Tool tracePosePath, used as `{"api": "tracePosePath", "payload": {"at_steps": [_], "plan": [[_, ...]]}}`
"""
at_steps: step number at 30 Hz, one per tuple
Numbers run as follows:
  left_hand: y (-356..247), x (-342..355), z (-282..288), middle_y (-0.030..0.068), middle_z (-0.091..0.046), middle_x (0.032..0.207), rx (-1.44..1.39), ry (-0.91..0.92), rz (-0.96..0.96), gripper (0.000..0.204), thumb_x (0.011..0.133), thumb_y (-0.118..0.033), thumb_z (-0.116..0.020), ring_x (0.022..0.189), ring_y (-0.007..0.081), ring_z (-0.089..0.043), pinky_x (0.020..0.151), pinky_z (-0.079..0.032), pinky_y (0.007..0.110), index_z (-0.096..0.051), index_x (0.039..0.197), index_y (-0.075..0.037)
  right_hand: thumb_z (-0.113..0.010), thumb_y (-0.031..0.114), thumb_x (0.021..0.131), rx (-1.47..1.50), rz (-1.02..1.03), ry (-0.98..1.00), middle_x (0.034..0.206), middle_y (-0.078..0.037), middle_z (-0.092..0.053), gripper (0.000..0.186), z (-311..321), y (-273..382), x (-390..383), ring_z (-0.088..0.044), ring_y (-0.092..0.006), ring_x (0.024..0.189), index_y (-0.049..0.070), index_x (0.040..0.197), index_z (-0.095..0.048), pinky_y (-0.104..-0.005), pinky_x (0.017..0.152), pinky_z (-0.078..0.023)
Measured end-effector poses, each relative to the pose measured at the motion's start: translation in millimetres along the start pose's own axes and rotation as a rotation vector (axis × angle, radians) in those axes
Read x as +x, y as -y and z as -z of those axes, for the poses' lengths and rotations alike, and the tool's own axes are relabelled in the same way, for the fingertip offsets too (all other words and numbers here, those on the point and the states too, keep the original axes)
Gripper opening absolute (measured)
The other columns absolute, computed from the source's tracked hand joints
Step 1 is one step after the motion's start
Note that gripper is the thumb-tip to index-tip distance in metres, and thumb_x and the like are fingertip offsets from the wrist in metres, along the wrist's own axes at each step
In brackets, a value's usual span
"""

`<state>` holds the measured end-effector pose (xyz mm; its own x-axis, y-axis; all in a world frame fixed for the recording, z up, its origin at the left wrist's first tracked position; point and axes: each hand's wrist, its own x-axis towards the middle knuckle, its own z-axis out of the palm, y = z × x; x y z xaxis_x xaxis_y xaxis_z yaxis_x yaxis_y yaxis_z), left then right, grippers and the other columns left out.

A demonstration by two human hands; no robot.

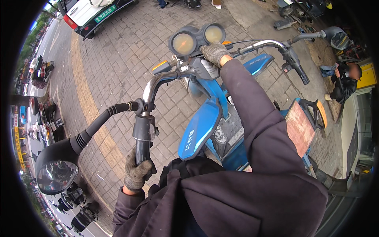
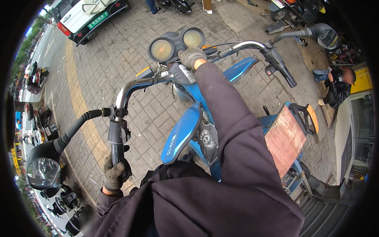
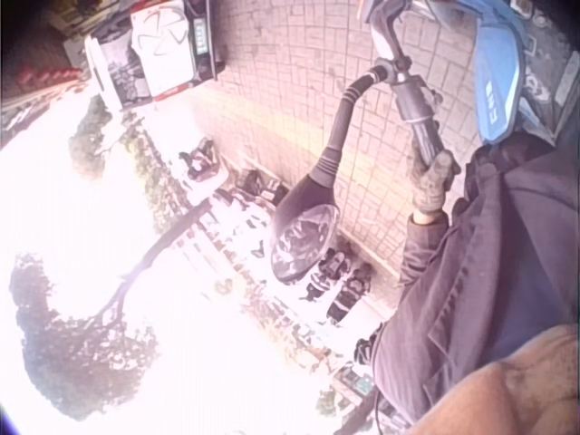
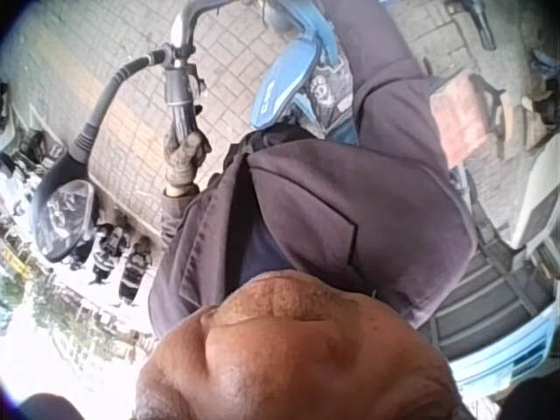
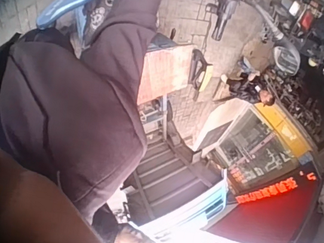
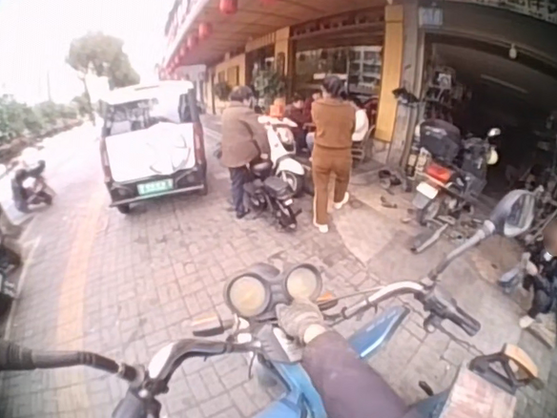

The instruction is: The person works on a blue electric tricycle, first connecting battery wires under the seat, then moving to the front to remove the headlight cover with a cordless drill, inspecting the wiring, and reassembling the headlight. The person returns to the battery compartment to continue wiring work.

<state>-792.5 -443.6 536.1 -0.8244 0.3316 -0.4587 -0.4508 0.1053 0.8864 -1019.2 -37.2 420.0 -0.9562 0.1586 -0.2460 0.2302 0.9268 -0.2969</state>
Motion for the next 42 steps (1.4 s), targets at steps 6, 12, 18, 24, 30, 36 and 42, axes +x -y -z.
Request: {"api": "tracePosePath", "payload": {"at_steps": [6,12,18,24,30,36,42], "plan": [[1.8,1.0,1.4,0.0054,-0.059,0.062,-0.008,0.002,0.02,0.09,0.066,-0.047,-0.085,0.044,0.0095,-0.052,0.039,-0.033,0.02,-0.048,0.128,0.006,-0.058,0.026,0.087,-0.186,0.018,-0.021,0.117,-0.018,-0.066,0.032,31.6,22.2,-38.1,-0.064,-0.0332,0.108,0.008,0.11,-0.071,-0.0432,0.091,-0.051],[2.0,1.8,2.7,0.0049,-0.058,0.059,0.034,0.006,-0.005,0.092,0.068,-0.049,-0.083,0.044,0.0107,-0.05,0.039,-0.032,0.023,-0.047,0.13,0.01,-0.053,0.031,0.091,0.098,-0.114,0.015,0.111,-0.02,-0.068,0.037,30.1,19.1,-34.8,-0.066,-0.0331,0.102,0.004,0.109,-0.07,-0.0419,0.087,-0.052],[3.1,0.7,3.0,0.0053,-0.06,0.061,0.007,0.002,0.014,0.086,0.068,-0.048,-0.083,0.043,0.0071,-0.048,0.039,-0.031,0.02,-0.049,0.127,0.005,-0.045,0.044,0.096,0.116,-0.057,0.005,0.11,-0.024,-0.066,0.053,12.8,5.7,-21.7,-0.063,-0.0358,0.104,-0.002,0.108,-0.068,-0.0421,0.091,-0.049],[2.4,1.5,3.8,0.0052,-0.059,0.061,0.018,0.018,0.016,0.088,0.069,-0.047,-0.083,0.044,0.0084,-0.049,0.04,-0.033,0.021,-0.048,0.129,0.006,-0.054,0.031,0.092,-0.048,-0.084,-0.035,0.114,-0.022,-0.066,0.035,31.0,20.2,-40.4,-0.063,-0.0356,0.109,0.006,0.11,-0.07,-0.0432,0.092,-0.05],[1.1,-0.3,1.3,0.0045,-0.057,0.059,0.0,0.013,0.008,0.092,0.07,-0.048,-0.082,0.046,0.0113,-0.052,0.041,-0.034,0.022,-0.045,0.13,0.01,-0.047,0.033,0.096,0.147,-0.043,0.163,0.112,-0.023,-0.066,0.04,26.5,13.0,-26.7,-0.067,-0.0336,0.099,0.003,0.11,-0.069,-0.0436,0.083,-0.054],[3.4,0.5,3.2,0.0042,-0.057,0.059,0.001,0.009,0.001,0.093,0.069,-0.049,-0.083,0.046,0.0114,-0.052,0.042,-0.034,0.022,-0.046,0.13,0.011,-0.044,0.039,0.097,0.048,-0.075,0.019,0.116,-0.022,-0.065,0.047,18.5,12.8,-24.9,-0.063,-0.0337,0.107,0.002,0.113,-0.067,-0.0419,0.093,-0.049],[6.6,1.2,5.6,0.0052,-0.059,0.06,-0.005,0.015,-0.01,0.095,0.068,-0.05,-0.084,0.046,0.0111,-0.052,0.042,-0.034,0.022,-0.045,0.13,0.011,-0.05,0.036,0.093,-0.11,-0.091,-0.005,0.12,-0.021,-0.064,0.041,33.4,26.5,-39.4,-0.061,-0.0352,0.113,0.006,0.114,-0.068,-0.0432,0.096,-0.048]]}}
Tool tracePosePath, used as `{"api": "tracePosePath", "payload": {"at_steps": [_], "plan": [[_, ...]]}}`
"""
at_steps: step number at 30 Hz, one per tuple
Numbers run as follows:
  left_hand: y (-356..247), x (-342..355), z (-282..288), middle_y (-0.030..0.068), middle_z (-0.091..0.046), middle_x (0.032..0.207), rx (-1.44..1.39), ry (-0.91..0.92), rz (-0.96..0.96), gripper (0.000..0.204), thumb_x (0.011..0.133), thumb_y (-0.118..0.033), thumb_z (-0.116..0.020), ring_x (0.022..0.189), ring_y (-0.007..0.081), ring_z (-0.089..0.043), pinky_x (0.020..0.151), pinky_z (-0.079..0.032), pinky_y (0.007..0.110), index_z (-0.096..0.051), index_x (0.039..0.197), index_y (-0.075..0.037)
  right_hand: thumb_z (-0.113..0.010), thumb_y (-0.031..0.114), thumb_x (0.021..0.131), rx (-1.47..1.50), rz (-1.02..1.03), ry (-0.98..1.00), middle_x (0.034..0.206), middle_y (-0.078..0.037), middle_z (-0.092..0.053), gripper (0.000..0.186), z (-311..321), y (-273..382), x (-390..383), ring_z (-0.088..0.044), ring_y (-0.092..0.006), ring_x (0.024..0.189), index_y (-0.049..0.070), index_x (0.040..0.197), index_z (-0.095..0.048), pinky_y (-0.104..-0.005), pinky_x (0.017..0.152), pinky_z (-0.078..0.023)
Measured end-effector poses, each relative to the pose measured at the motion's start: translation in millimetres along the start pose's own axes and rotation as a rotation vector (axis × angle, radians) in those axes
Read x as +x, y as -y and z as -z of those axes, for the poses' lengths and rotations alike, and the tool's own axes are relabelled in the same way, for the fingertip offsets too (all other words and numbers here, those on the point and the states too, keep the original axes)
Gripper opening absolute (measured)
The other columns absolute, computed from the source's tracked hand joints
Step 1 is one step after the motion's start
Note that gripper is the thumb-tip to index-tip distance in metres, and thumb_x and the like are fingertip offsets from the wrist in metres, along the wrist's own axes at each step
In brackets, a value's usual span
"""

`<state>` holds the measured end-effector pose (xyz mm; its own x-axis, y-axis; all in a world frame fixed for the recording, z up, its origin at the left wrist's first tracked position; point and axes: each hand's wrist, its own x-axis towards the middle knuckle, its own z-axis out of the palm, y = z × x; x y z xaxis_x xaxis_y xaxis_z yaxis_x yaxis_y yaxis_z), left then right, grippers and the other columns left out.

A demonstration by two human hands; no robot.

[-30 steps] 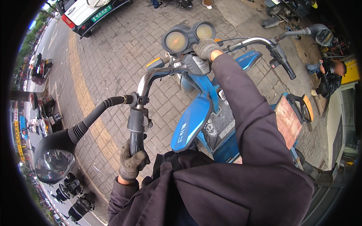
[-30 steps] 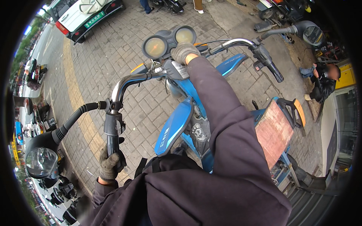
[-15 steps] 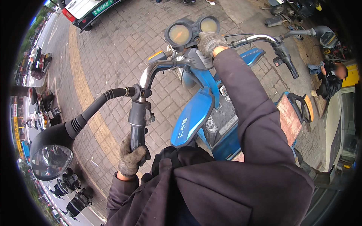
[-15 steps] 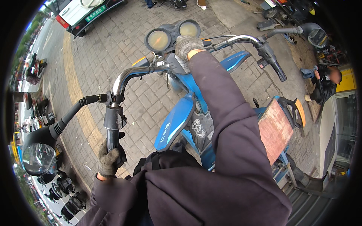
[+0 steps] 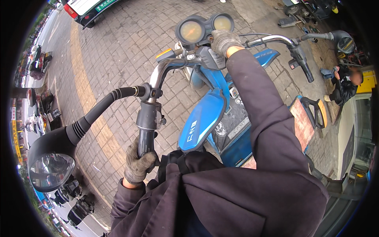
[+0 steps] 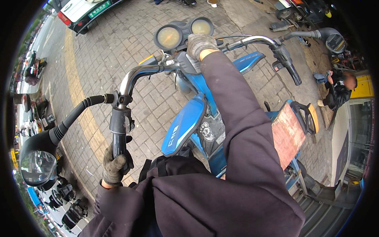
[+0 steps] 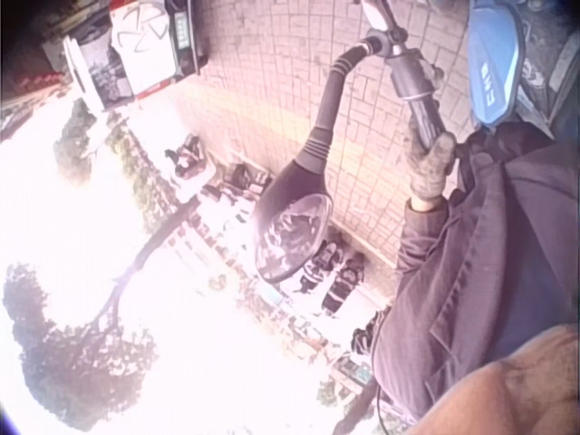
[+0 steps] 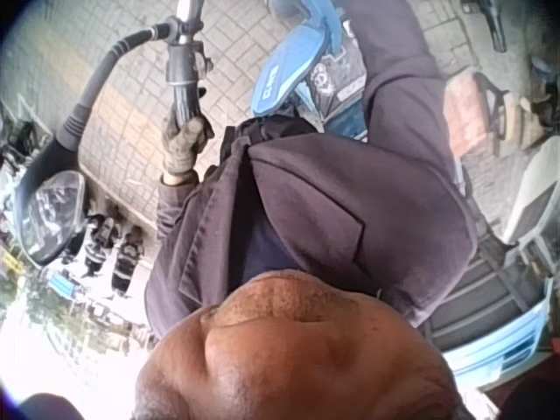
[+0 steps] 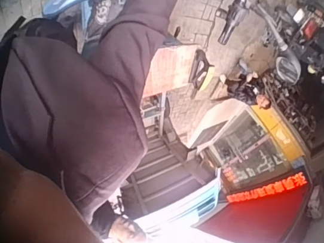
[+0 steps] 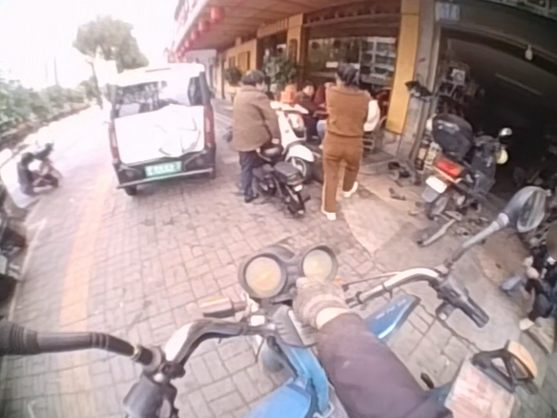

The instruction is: The person works on a blue electric tricycle, first connecting battery wires under the seat, then moving to the front to remove the headlight cover with a cordless drill, inspecting the wiring, and reassembling the headlight. The person returns to the battery compartment to continue wiring work.

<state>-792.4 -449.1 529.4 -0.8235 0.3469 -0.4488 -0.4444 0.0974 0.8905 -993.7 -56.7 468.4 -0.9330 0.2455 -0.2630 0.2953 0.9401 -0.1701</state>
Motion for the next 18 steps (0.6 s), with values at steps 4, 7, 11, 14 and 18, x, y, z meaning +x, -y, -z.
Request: {"api": "tracePosePath", "payload": {"at_steps": [4,7,11,14,18], "plan": [[-1.3,0.9,0.7,0.0059,-0.059,0.06,0.005,0.007,0.016,0.096,0.068,-0.051,-0.084,0.045,0.0109,-0.051,0.042,-0.034,0.022,-0.045,0.13,0.012,-0.05,0.032,0.093,0.197,-0.119,0.005,0.12,-0.021,-0.064,0.039,-5.4,-3.9,8.0,-0.061,-0.0355,0.113,0.005,0.113,-0.069,-0.0446,0.095,-0.048],[-2.1,0.8,0.6,0.0064,-0.059,0.06,-0.004,0.009,0.014,0.097,0.067,-0.051,-0.083,0.044,0.0108,-0.051,0.041,-0.033,0.022,-0.045,0.129,0.012,-0.05,0.036,0.094,0.348,-0.012,0.066,0.094,-0.018,-0.07,0.041,-17.4,-8.8,17.1,-0.069,-0.0293,0.078,0.001,0.101,-0.069,-0.0443,0.07,-0.054],[-2.2,1.5,1.7,0.0066,-0.059,0.059,-0.006,0.018,0.008,0.097,0.068,-0.05,-0.083,0.045,0.0107,-0.051,0.041,-0.033,0.022,-0.044,0.13,0.013,-0.051,0.04,0.095,0.737,-0.076,0.11,0.068,-0.011,-0.064,0.044,-27.8,-19.0,13.6,-0.062,-0.0206,0.052,-0.001,0.087,-0.066,-0.0358,0.049,-0.051],[-2.2,3.6,2.9,0.0065,-0.059,0.06,-0.011,0.051,-0.001,0.097,0.068,-0.05,-0.083,0.045,0.0108,-0.051,0.041,-0.034,0.022,-0.044,0.13,0.013,-0.055,0.044,0.094,0.897,-0.145,0.075,0.07,-0.009,-0.063,0.045,-28.1,-21.1,3.6,-0.06,-0.0182,0.052,0.0,0.093,-0.065,-0.0329,0.048,-0.05],[-0.9,3.7,2.2,0.007,-0.059,0.063,-0.021,0.067,-0.03,0.095,0.069,-0.049,-0.083,0.045,0.0106,-0.05,0.041,-0.034,0.022,-0.043,0.131,0.012,-0.058,0.05,0.091,0.876,-0.16,0.011,0.075,-0.011,-0.065,0.052,-28.8,-16.0,-12.5,-0.06,-0.018,0.056,0.0,0.099,-0.067,-0.0333,0.053,-0.051]]}}
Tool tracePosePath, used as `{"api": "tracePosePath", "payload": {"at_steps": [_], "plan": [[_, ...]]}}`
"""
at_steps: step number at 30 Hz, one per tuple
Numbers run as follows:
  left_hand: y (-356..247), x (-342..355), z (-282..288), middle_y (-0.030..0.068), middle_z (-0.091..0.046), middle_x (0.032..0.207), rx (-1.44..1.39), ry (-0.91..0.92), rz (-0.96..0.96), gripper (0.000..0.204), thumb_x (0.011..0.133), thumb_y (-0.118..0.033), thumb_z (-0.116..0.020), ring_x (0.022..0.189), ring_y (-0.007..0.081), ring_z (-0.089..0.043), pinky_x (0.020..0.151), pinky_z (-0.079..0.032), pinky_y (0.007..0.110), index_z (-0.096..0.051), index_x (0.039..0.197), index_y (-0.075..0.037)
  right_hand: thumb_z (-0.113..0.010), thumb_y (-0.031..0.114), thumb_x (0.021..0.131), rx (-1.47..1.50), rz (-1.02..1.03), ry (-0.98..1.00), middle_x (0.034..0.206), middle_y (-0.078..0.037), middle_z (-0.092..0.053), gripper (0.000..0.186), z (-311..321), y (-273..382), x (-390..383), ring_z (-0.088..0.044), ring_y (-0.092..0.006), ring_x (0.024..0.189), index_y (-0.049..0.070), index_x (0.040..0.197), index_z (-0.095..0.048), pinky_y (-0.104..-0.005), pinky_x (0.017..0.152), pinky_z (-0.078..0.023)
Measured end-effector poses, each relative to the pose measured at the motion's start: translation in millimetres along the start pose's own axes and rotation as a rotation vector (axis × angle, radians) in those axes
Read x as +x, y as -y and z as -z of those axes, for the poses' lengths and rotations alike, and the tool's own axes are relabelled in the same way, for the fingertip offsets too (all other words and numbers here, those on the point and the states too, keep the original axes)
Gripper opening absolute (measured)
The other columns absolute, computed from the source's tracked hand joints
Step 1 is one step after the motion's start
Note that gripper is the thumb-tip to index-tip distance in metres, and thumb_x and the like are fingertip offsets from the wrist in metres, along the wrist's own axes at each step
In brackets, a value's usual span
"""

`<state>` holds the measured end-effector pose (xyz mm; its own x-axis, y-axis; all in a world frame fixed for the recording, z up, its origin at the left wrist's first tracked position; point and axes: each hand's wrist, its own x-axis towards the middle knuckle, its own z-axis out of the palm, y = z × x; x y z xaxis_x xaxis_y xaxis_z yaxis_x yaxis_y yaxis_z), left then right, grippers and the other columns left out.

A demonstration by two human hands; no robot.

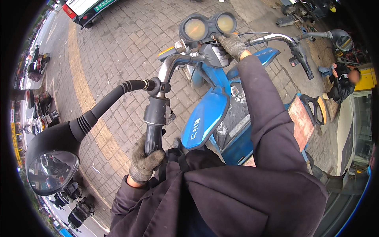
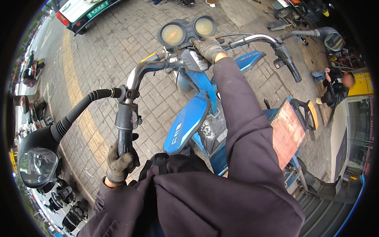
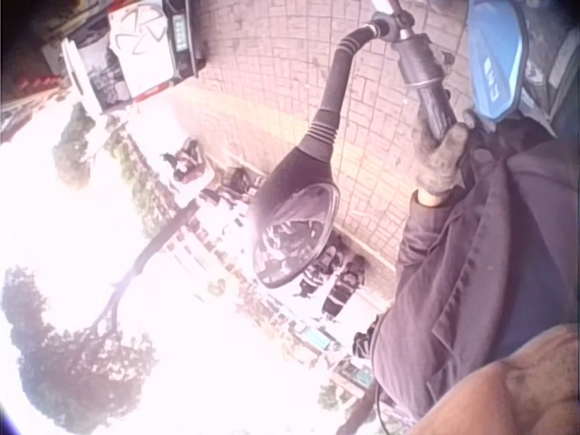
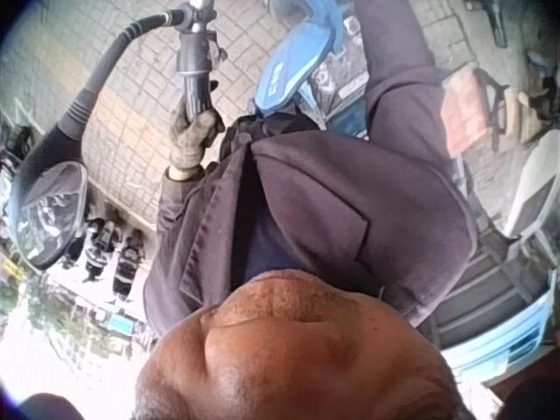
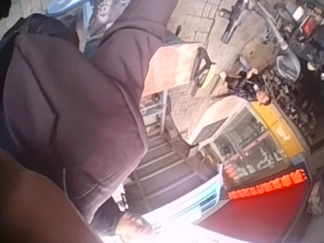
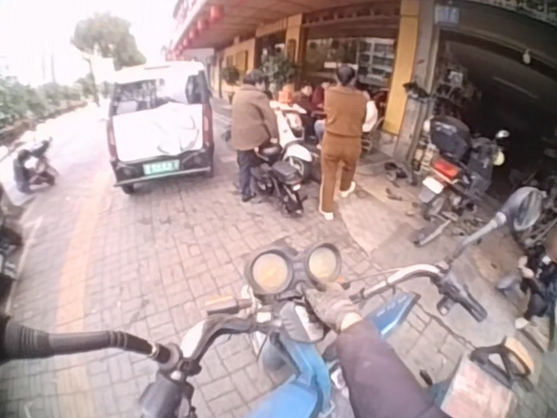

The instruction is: The person works on a blue electric tricycle, first connecting battery wires under the seat, then moving to the front to remove the headlight cover with a cordless drill, inspecting the wiring, and reassembling the headlight. The person returns to the battery compartment to continue wiring work.

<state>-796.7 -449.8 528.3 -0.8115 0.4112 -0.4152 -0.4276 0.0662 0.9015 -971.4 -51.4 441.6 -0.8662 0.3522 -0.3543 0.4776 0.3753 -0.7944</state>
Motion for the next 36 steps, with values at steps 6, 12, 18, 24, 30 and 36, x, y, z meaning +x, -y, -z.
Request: {"api": "tracePosePath", "payload": {"at_steps": [6,12,18,24,30,36], "plan": [[3.7,-1.4,10.0,0.0053,-0.057,0.066,-0.08,0.11,0.01,0.086,0.074,-0.042,-0.082,0.047,0.0104,-0.049,0.042,-0.035,0.023,-0.044,0.133,0.008,-0.061,0.055,0.088,-0.131,0.047,-0.183,0.081,-0.014,-0.067,0.06,-1.5,1.6,-27.5,-0.063,-0.0189,0.062,0.001,0.113,-0.067,-0.034,0.061,-0.052],[17.6,7.1,45.8,0.0098,-0.063,0.092,-0.077,0.337,-0.183,0.082,0.079,-0.052,-0.074,0.071,0.012,-0.058,0.064,-0.048,0.025,-0.044,0.134,0.001,-0.062,0.037,0.093,-0.118,-0.037,-0.238,0.097,-0.008,-0.067,0.041,-10.7,25.0,-84.9,-0.064,-0.0164,0.076,0.005,0.119,-0.062,-0.0313,0.059,-0.052],[12.3,17.8,162.9,0.0092,-0.063,0.095,0.015,0.54,-0.202,0.054,0.092,-0.032,-0.065,0.072,0.0112,-0.057,0.065,-0.049,0.027,-0.048,0.132,0.001,-0.058,0.033,0.091,0.037,0.024,-0.26,0.098,-0.01,-0.068,0.04,-63.3,50.6,-164.8,-0.065,-0.0199,0.073,0.003,0.116,-0.062,-0.0331,0.058,-0.054],[4.3,52.6,250.7,0.0036,-0.062,0.087,-0.067,0.523,0.03,0.044,0.093,-0.027,-0.067,0.07,0.0075,-0.055,0.061,-0.047,0.024,-0.054,0.125,0.0,-0.054,0.029,0.096,0.231,0.06,-0.399,0.099,-0.011,-0.067,0.035,-132.6,79.7,-220.9,-0.064,-0.0182,0.074,0.002,0.118,-0.059,-0.0324,0.06,-0.055],[3.9,114.6,280.6,0.0015,-0.061,0.082,0.022,0.583,0.083,0.039,0.093,-0.024,-0.065,0.065,0.0061,-0.053,0.058,-0.045,0.023,-0.055,0.124,-0.001,-0.051,0.024,0.101,0.598,0.126,-0.525,0.1,-0.011,-0.065,0.03,-154.1,79.2,-241.5,-0.063,-0.0166,0.075,0.002,0.12,-0.056,-0.0316,0.062,-0.056],[1.8,197.3,295.0,0.0019,-0.062,0.081,0.05,0.606,0.169,0.036,0.093,-0.02,-0.065,0.064,0.0054,-0.053,0.056,-0.044,0.022,-0.055,0.122,0.0,-0.046,0.052,0.094,1.005,-0.075,-0.591,0.112,-0.022,-0.061,0.065,-143.9,52.9,-242.8,-0.063,-0.0236,0.076,-0.004,0.127,-0.051,-0.0344,0.062,-0.056]]}}
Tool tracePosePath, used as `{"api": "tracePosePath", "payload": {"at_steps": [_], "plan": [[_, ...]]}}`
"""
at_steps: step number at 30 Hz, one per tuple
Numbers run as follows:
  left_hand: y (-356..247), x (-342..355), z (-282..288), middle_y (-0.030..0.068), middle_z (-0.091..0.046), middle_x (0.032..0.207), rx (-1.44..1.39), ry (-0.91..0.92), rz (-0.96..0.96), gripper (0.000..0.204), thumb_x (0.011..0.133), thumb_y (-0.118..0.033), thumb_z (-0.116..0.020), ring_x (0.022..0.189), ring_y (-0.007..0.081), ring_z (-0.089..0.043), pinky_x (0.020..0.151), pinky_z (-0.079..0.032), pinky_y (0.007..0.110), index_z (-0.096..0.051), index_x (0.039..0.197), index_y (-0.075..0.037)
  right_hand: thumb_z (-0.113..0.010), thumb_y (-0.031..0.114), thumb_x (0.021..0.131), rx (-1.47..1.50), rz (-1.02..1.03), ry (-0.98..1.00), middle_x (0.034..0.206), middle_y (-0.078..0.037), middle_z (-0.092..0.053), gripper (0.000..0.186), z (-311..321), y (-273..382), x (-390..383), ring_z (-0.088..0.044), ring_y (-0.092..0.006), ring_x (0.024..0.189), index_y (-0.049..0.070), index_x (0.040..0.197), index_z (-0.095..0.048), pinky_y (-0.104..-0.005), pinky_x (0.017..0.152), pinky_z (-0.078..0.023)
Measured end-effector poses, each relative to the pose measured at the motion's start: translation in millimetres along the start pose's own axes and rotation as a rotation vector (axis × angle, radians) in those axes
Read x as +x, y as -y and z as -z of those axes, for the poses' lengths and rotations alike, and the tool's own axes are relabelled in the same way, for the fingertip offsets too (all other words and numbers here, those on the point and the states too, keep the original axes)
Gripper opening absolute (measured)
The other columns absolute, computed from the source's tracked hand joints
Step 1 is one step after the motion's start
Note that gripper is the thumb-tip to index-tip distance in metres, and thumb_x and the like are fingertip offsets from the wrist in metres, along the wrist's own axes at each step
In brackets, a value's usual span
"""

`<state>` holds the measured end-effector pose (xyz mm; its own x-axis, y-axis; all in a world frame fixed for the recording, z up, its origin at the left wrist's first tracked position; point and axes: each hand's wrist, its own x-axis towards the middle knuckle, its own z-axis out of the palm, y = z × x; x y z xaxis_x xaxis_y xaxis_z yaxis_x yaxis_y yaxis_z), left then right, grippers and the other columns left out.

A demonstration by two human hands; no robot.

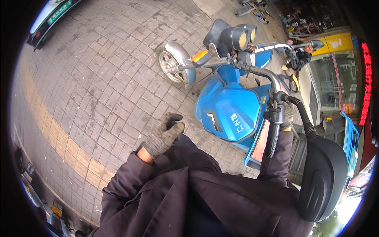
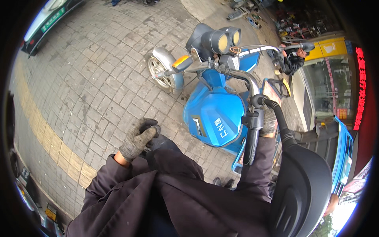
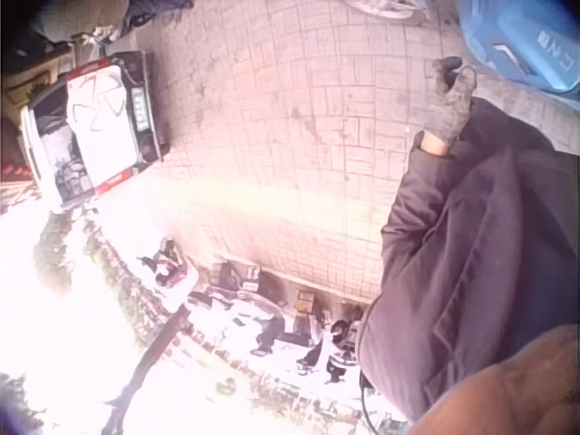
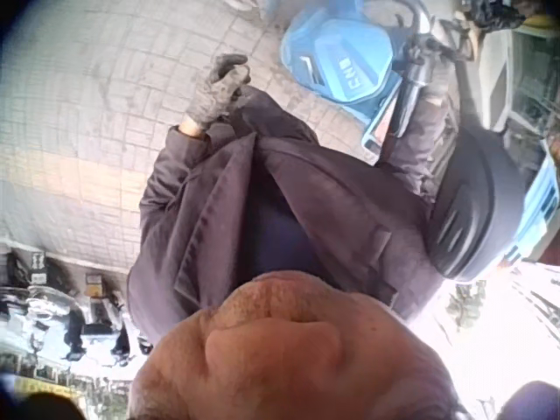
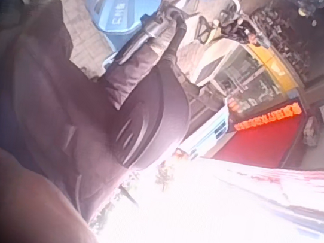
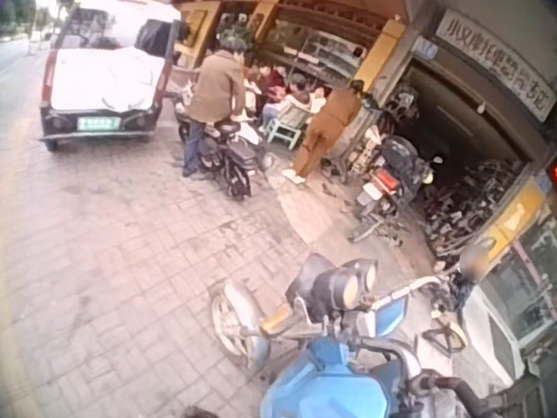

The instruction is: The person works on a blue electric tricycle, first connecting battery wires under the seat, then moving to the front to remove the headlight cover with a cordless drill, inspecting the wiring, and reassembling the headlight. The person returns to the battery compartment to continue wiring work.

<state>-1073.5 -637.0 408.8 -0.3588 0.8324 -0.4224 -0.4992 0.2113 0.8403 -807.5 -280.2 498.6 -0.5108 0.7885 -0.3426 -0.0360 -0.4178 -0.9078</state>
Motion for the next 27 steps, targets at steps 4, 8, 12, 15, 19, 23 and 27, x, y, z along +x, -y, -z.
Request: {"api": "tracePosePath", "payload": {"at_steps": [4,8,12,15,19,23,27], "plan": [[-16.5,45.9,21.9,0.0038,-0.063,0.083,-0.036,0.057,0.005,0.035,0.094,-0.019,-0.064,0.064,0.0056,-0.053,0.058,-0.044,0.021,-0.055,0.119,0.004,-0.054,0.044,0.094,-0.078,0.053,0.03,0.11,-0.021,-0.064,0.059,-4.3,4.8,-18.7,-0.067,-0.026,0.081,-0.006,0.125,-0.052,-0.035,0.069,-0.057],[-30.2,77.2,35.9,0.004,-0.063,0.083,0.0,0.18,0.047,0.034,0.094,-0.019,-0.064,0.065,0.0061,-0.053,0.058,-0.045,0.022,-0.056,0.118,0.004,-0.062,0.028,0.096,-0.589,0.308,-0.225,0.106,-0.014,-0.067,0.04,-37.7,11.4,-59.9,-0.066,-0.0162,0.081,-0.006,0.117,-0.058,-0.0303,0.066,-0.056],[-30.8,100.9,66.0,0.0011,-0.06,0.079,0.092,0.364,0.095,0.03,0.093,-0.018,-0.066,0.066,0.0056,-0.052,0.059,-0.044,0.022,-0.058,0.116,-0.001,-0.055,0.029,0.101,-0.822,0.463,-0.527,0.093,-0.003,-0.068,0.033,-74.1,-3.2,-98.7,-0.06,-0.0095,0.082,-0.001,0.108,-0.065,-0.0257,0.075,-0.048],[-18.0,126.9,99.3,-0.0003,-0.058,0.077,0.113,0.424,0.108,0.027,0.093,-0.016,-0.066,0.065,0.0055,-0.051,0.057,-0.044,0.023,-0.059,0.114,-0.002,-0.053,0.033,0.101,-0.766,0.45,-0.752,0.09,-0.004,-0.067,0.036,-80.4,-20.7,-109.4,-0.058,-0.0094,0.08,-0.001,0.104,-0.065,-0.0255,0.072,-0.046],[26.6,160.2,144.8,0.0018,-0.061,0.081,0.018,0.424,0.188,0.026,0.095,-0.015,-0.061,0.061,0.0054,-0.051,0.055,-0.043,0.022,-0.056,0.116,-0.002,-0.064,0.01,0.092,-1.128,0.528,-0.966,0.102,-0.014,-0.064,0.038,-69.0,-29.6,-114.5,-0.062,-0.0224,0.087,-0.001,0.126,-0.053,-0.0359,0.079,-0.052],[97.4,194.0,176.9,0.004,-0.064,0.084,0.009,0.451,0.261,0.025,0.097,-0.016,-0.059,0.06,0.0056,-0.053,0.054,-0.044,0.021,-0.056,0.117,-0.003,-0.071,0.006,0.083,-2.499,0.798,-0.921,0.1,-0.02,-0.06,0.053,-66.8,-32.5,-127.1,-0.062,-0.033,0.086,0.002,0.13,-0.047,-0.0398,0.076,-0.051],[175.0,226.2,188.8,0.0021,-0.063,0.082,0.064,0.525,0.357,0.021,0.096,-0.013,-0.059,0.062,0.0056,-0.054,0.055,-0.045,0.021,-0.058,0.115,-0.004,-0.07,0.01,0.084,-2.459,0.695,-1.22,0.088,-0.015,-0.055,0.027,-70.0,-32.5,-130.6,-0.056,-0.0294,0.075,0.001,0.105,-0.053,-0.0377,0.064,-0.045]]}}
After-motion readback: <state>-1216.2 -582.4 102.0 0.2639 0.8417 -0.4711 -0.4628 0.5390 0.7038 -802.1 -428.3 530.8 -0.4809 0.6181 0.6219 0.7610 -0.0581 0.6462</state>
